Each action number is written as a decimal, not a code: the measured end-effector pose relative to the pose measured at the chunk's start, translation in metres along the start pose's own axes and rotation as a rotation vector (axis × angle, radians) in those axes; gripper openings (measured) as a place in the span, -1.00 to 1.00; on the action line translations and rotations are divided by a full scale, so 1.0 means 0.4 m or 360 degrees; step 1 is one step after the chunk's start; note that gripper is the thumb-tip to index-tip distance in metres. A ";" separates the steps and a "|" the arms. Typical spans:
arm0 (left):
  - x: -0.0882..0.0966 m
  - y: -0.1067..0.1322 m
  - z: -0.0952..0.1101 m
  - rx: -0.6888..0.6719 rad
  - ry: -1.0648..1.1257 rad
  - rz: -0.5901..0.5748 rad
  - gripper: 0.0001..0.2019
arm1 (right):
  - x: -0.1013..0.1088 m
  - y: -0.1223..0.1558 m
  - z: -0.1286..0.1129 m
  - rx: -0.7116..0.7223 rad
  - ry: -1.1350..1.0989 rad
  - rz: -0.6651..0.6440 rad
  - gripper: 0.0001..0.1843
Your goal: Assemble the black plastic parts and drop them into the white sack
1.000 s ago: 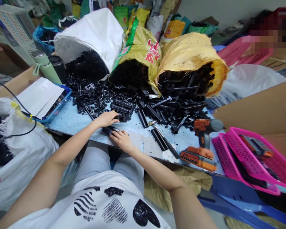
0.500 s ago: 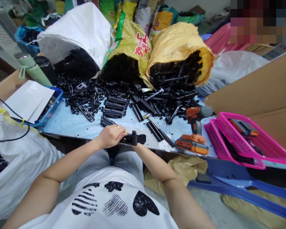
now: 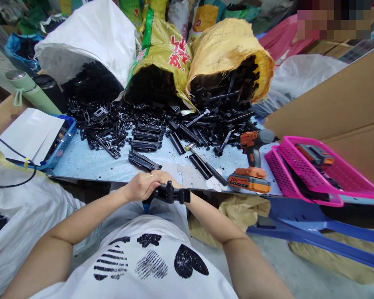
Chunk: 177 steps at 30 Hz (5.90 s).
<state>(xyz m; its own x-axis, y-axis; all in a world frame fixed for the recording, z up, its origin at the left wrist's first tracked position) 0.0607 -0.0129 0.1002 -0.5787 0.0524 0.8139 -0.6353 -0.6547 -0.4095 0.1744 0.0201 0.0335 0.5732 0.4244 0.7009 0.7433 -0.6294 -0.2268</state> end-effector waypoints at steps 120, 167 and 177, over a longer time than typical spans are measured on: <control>0.078 0.068 -0.075 0.0957 0.0209 0.1374 -0.52 | -0.013 -0.021 -0.081 -0.0629 -0.0973 -0.0318 -0.46; 0.024 0.149 0.202 -0.0156 -0.0189 0.0989 -0.31 | -0.132 0.023 -0.153 0.0128 -0.0616 0.0996 -0.37; -0.078 0.085 -0.168 0.0415 -0.0499 -0.0029 -0.49 | 0.154 -0.361 0.260 -0.0360 0.0543 0.0001 -0.59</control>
<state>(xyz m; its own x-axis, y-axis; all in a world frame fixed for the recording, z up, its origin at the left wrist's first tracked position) 0.0227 0.0137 0.0334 -0.3591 -0.1405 0.9227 -0.4694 -0.8273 -0.3086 0.1385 0.2050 0.0391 0.3981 0.2077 0.8935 0.6267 -0.7729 -0.0995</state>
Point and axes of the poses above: each hand's wrist, its own y-axis away from the middle knuckle, its own x-axis out of the back of the hand, z = x × y, the point moved 5 cm from there along -y, towards the middle knuckle, and after that the axes turned 13 degrees about -y, right-handed, at the moved point
